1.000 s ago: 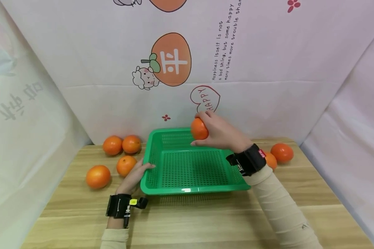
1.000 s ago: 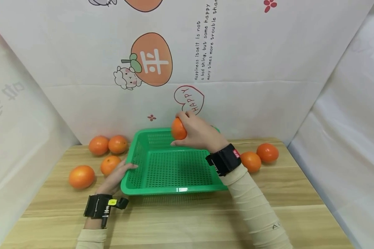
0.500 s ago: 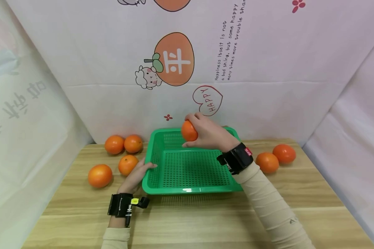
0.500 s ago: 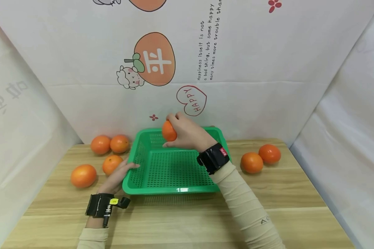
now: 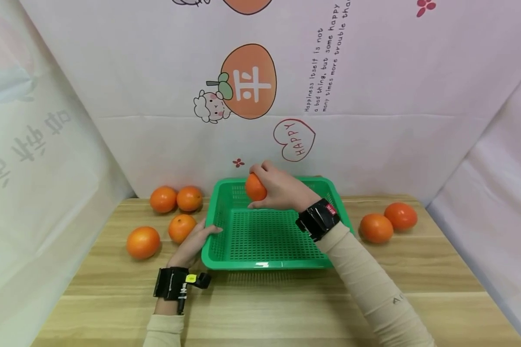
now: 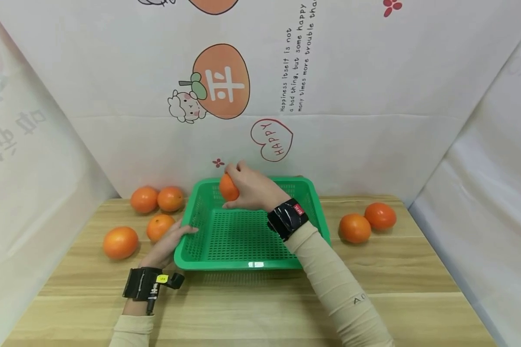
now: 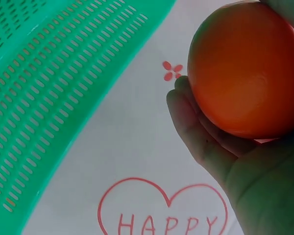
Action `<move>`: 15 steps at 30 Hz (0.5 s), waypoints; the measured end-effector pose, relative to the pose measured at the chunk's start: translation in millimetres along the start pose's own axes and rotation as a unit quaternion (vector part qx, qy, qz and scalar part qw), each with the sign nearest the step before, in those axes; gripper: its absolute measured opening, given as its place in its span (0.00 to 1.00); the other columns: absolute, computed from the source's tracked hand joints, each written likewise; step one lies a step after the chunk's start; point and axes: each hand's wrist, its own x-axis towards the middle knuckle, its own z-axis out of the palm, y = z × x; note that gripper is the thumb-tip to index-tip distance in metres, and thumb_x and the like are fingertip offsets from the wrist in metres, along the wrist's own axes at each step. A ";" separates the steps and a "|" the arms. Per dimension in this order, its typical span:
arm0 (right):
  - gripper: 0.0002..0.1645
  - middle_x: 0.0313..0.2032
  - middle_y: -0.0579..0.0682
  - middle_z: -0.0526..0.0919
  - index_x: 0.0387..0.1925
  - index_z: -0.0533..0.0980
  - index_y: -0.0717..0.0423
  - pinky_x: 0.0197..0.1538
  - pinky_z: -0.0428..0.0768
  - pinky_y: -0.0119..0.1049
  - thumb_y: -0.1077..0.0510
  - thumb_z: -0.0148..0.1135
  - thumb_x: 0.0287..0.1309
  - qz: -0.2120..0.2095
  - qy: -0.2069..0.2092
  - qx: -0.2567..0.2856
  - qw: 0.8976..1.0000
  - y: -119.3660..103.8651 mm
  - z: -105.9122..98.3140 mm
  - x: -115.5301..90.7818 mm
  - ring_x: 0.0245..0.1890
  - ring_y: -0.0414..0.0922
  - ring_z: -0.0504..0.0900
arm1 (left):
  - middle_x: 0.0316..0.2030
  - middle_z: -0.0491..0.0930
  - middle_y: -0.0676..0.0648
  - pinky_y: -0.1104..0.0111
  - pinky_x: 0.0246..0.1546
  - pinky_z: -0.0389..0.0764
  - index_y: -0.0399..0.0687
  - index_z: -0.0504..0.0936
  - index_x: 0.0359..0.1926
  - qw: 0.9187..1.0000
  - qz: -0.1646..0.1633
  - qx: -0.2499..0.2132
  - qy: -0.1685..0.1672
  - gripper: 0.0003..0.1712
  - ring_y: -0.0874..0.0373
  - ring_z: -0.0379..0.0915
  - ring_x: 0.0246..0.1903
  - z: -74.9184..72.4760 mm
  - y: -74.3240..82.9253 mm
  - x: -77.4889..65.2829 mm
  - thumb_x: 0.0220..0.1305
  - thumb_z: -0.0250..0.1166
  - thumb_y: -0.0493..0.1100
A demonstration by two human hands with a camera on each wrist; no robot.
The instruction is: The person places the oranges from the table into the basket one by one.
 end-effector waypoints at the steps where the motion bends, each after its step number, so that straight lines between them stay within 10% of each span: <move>1: 0.47 0.55 0.56 0.75 0.66 0.69 0.54 0.49 0.87 0.42 0.43 0.82 0.51 -0.001 -0.004 -0.006 1.000 -0.1 2.3 1.7 0.45 0.49 0.83 | 0.77 0.62 0.30 0.60 0.58 0.85 0.56 0.39 0.86 1.000 0.000 0.002 0.001 0.45 0.42 0.74 0.67 0.0 0.3 0.0 0.77 0.51 0.43; 15: 0.49 0.55 0.55 0.75 0.69 0.69 0.52 0.49 0.87 0.43 0.44 0.84 0.50 -0.014 -0.063 -0.049 0.997 -1.2 39.5 31.4 0.44 0.48 0.84 | 0.77 0.61 0.30 0.55 0.61 0.84 0.54 0.40 0.86 1.000 0.006 0.003 -0.003 0.44 0.38 0.72 0.69 -2.0 -0.5 0.4 0.77 0.51 0.43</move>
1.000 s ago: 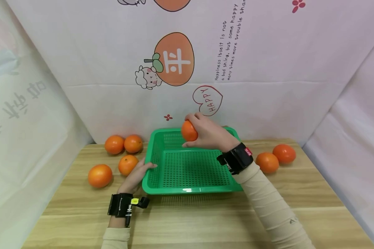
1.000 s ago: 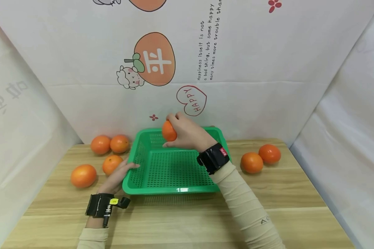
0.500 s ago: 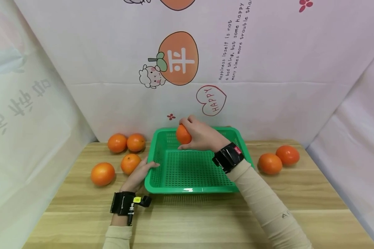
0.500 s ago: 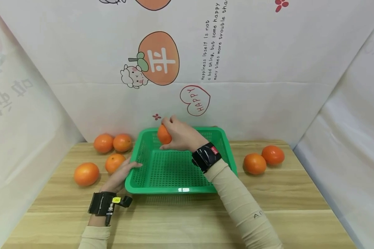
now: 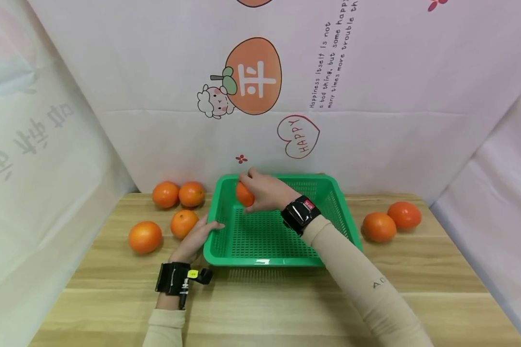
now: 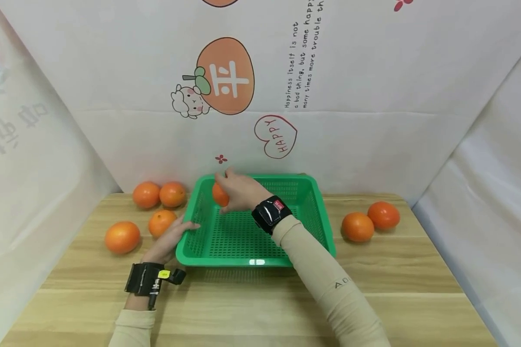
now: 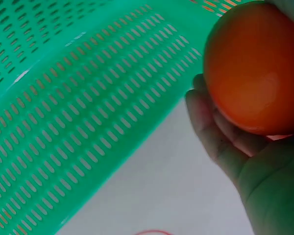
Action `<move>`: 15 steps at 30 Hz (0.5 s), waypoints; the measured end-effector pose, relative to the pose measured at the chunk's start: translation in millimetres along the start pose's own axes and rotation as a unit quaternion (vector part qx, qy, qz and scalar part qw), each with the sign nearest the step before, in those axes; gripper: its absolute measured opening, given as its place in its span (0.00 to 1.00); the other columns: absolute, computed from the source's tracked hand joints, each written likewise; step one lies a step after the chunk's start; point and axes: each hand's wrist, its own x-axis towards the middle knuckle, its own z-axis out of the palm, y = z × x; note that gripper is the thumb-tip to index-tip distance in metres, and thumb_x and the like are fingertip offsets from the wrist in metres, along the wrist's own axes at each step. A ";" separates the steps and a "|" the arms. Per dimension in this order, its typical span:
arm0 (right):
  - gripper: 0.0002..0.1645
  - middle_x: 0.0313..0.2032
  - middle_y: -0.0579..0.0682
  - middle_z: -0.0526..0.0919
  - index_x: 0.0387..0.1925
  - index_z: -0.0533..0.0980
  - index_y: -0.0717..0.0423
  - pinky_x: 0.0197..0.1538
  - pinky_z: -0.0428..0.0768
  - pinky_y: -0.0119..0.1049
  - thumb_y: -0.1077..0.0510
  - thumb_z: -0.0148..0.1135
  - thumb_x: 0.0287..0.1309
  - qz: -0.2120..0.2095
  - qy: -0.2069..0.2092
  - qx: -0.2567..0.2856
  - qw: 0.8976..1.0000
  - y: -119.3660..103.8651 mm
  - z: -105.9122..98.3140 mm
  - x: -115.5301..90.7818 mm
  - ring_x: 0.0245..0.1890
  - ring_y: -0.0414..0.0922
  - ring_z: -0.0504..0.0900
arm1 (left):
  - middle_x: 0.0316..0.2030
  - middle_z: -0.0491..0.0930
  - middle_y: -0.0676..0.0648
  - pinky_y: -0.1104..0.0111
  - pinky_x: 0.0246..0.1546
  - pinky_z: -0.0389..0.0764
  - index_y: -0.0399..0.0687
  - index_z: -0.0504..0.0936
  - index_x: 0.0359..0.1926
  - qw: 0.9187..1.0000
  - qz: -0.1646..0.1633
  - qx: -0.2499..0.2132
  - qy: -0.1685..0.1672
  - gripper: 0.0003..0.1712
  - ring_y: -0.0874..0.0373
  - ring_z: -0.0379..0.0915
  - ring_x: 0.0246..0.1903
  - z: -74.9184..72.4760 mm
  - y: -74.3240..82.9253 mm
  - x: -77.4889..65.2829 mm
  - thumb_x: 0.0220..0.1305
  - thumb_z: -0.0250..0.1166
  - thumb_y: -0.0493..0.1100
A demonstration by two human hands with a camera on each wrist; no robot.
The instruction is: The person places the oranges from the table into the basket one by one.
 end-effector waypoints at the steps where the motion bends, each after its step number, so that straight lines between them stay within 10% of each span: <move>1: 0.50 0.56 0.55 0.75 0.69 0.69 0.52 0.50 0.87 0.43 0.44 0.84 0.49 -0.001 -0.006 -0.001 1.000 0.3 3.0 3.0 0.45 0.49 0.85 | 0.77 0.62 0.29 0.55 0.61 0.84 0.54 0.41 0.86 1.000 -0.001 -0.003 -0.002 0.44 0.38 0.72 0.69 0.0 0.5 0.4 0.77 0.50 0.43; 15: 0.59 0.63 0.56 0.74 0.74 0.66 0.47 0.53 0.86 0.46 0.40 0.87 0.43 0.021 -0.067 -0.036 0.997 17.2 47.6 35.7 0.48 0.51 0.84 | 0.79 0.59 0.32 0.54 0.63 0.83 0.53 0.41 0.86 1.000 -0.001 0.013 0.005 0.44 0.35 0.69 0.71 -0.1 1.1 -1.1 0.77 0.50 0.43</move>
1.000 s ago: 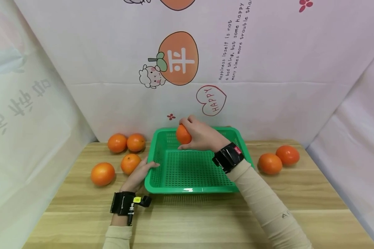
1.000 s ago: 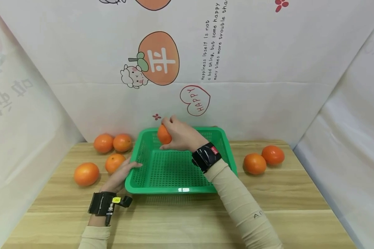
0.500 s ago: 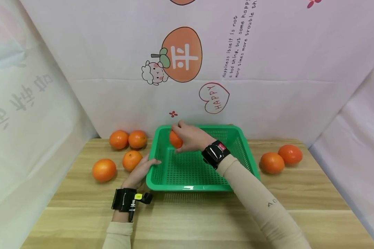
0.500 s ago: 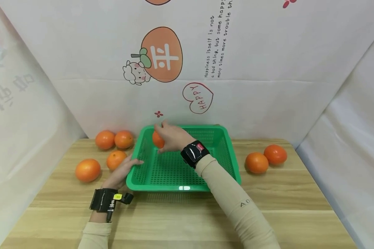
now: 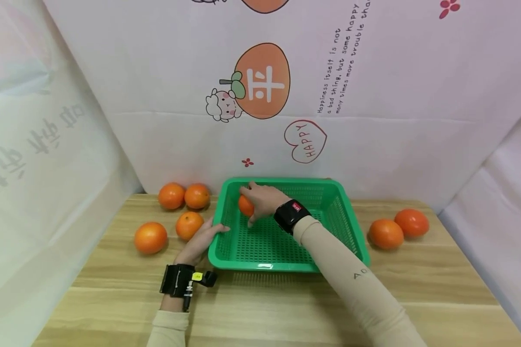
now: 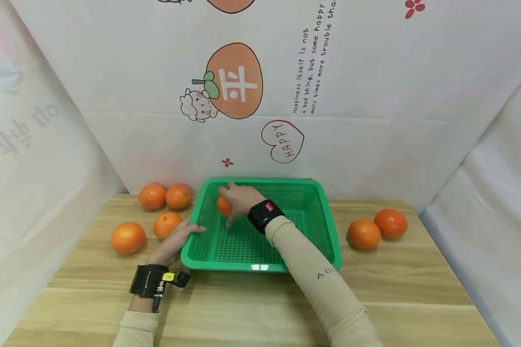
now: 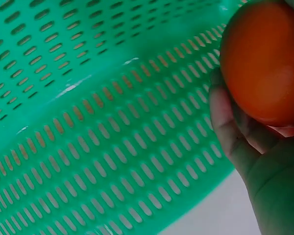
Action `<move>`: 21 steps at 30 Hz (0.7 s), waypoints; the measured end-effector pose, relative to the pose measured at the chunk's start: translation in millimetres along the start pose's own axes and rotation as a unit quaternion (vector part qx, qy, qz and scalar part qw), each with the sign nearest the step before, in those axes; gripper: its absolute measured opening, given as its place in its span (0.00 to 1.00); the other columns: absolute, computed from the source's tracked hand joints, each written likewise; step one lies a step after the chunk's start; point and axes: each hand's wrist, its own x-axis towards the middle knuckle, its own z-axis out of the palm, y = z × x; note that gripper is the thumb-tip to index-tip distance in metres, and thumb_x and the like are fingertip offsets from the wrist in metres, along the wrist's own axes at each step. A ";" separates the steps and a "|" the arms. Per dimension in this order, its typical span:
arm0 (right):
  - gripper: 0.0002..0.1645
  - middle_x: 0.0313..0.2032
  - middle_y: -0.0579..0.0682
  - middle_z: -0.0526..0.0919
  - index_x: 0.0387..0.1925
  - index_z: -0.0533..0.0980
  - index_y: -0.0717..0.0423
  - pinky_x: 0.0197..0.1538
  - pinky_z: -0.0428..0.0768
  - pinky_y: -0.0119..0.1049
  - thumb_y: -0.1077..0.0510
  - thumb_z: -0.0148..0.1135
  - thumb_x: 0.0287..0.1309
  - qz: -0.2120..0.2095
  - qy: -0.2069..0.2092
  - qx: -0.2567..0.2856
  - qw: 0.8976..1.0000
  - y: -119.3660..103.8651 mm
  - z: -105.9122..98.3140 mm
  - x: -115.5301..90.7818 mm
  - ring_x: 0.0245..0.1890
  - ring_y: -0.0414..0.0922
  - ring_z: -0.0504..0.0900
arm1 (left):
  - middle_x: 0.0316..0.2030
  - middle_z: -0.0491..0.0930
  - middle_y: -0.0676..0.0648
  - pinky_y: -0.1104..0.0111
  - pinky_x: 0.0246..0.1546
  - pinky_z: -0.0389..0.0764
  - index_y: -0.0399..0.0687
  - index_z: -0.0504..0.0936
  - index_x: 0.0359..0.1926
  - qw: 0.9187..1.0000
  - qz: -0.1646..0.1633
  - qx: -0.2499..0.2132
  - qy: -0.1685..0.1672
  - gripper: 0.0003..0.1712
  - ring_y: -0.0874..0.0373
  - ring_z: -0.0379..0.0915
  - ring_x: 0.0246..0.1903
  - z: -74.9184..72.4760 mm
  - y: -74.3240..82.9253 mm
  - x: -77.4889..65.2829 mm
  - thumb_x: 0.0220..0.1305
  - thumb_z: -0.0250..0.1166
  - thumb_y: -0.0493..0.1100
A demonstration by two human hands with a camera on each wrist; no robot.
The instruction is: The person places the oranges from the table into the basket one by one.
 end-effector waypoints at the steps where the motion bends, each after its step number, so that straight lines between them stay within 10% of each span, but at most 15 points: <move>1: 0.60 0.63 0.57 0.74 0.75 0.66 0.47 0.53 0.86 0.46 0.39 0.87 0.43 0.001 0.001 -0.009 1.000 1.9 4.1 1.8 0.48 0.51 0.84 | 0.80 0.59 0.32 0.54 0.63 0.83 0.53 0.41 0.86 1.000 0.000 0.001 -0.001 0.44 0.35 0.69 0.71 0.7 -0.2 -0.2 0.77 0.50 0.43; 21: 0.64 0.68 0.58 0.76 0.74 0.70 0.48 0.55 0.87 0.47 0.18 0.73 0.42 -0.013 0.036 -0.168 0.985 -7.6 20.8 9.7 0.53 0.52 0.86 | 0.83 0.54 0.37 0.54 0.66 0.79 0.54 0.41 0.86 1.000 0.002 0.005 0.000 0.44 0.36 0.63 0.76 0.1 0.1 1.9 0.77 0.50 0.44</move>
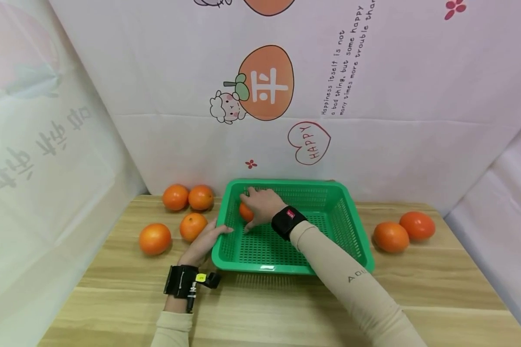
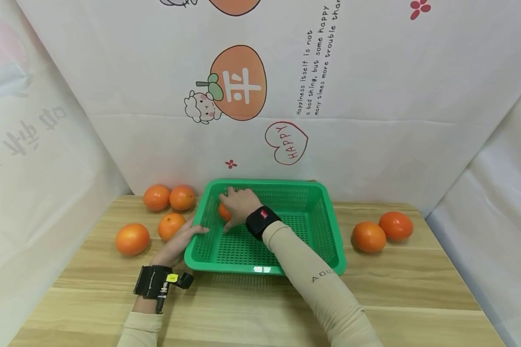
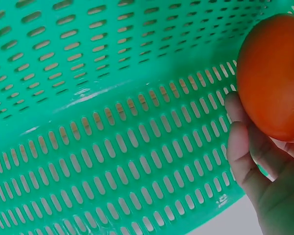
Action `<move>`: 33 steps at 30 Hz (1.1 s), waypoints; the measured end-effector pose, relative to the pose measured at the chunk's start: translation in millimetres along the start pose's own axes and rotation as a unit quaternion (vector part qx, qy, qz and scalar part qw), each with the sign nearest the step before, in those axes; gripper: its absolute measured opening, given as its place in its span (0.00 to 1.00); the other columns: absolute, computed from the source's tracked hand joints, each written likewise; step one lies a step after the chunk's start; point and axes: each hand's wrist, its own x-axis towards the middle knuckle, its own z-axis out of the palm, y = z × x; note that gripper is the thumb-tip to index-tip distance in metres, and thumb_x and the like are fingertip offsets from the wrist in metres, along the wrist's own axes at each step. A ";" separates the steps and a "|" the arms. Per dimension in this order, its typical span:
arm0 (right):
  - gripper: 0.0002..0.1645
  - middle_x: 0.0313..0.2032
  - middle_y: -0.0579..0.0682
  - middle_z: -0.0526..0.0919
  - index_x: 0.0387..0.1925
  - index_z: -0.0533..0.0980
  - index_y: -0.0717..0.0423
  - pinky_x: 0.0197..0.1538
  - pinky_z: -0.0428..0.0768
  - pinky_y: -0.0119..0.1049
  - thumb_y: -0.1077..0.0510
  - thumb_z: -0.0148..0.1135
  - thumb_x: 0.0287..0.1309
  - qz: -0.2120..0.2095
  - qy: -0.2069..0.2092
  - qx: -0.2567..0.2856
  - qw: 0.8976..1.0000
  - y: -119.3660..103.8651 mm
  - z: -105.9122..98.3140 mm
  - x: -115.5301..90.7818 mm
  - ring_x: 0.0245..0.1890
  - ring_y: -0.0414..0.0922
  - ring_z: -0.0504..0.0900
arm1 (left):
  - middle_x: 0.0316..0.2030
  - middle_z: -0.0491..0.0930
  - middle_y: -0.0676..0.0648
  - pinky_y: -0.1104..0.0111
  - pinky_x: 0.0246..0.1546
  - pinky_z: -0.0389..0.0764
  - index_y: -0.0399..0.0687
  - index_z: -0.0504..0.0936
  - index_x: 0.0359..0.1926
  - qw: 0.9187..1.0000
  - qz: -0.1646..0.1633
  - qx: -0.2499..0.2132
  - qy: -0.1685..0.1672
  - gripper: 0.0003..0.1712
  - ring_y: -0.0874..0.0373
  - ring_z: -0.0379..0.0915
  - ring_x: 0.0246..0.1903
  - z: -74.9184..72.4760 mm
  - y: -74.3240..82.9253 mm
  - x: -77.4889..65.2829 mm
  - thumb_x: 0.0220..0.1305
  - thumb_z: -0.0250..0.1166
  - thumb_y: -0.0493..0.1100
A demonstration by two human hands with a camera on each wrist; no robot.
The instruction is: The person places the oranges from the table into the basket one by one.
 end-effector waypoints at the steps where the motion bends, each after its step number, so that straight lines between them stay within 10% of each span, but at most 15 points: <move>1: 0.65 0.68 0.58 0.76 0.74 0.70 0.49 0.55 0.87 0.47 0.17 0.72 0.42 0.001 0.000 0.002 1.000 -0.1 -0.7 -0.3 0.53 0.52 0.86 | 0.82 0.54 0.37 0.53 0.67 0.79 0.54 0.41 0.86 1.000 0.001 -0.001 0.000 0.44 0.36 0.63 0.75 0.0 -0.1 0.1 0.77 0.50 0.44; 25: 0.63 0.64 0.56 0.80 0.72 0.72 0.51 0.43 0.87 0.42 0.12 0.59 0.49 0.006 -0.012 0.072 0.997 5.2 -18.2 -16.2 0.44 0.48 0.86 | 0.80 0.58 0.35 0.51 0.66 0.80 0.54 0.42 0.86 1.000 0.005 -0.014 -0.003 0.44 0.36 0.67 0.73 1.5 -1.1 -0.8 0.77 0.50 0.43; 33: 0.65 0.69 0.58 0.77 0.76 0.68 0.52 0.56 0.87 0.50 0.11 0.56 0.52 0.026 -0.034 0.106 0.994 21.5 -30.7 -36.0 0.57 0.53 0.85 | 0.79 0.61 0.34 0.52 0.64 0.82 0.52 0.42 0.86 1.000 0.002 -0.014 0.005 0.44 0.35 0.70 0.71 0.7 -1.1 -1.3 0.77 0.51 0.43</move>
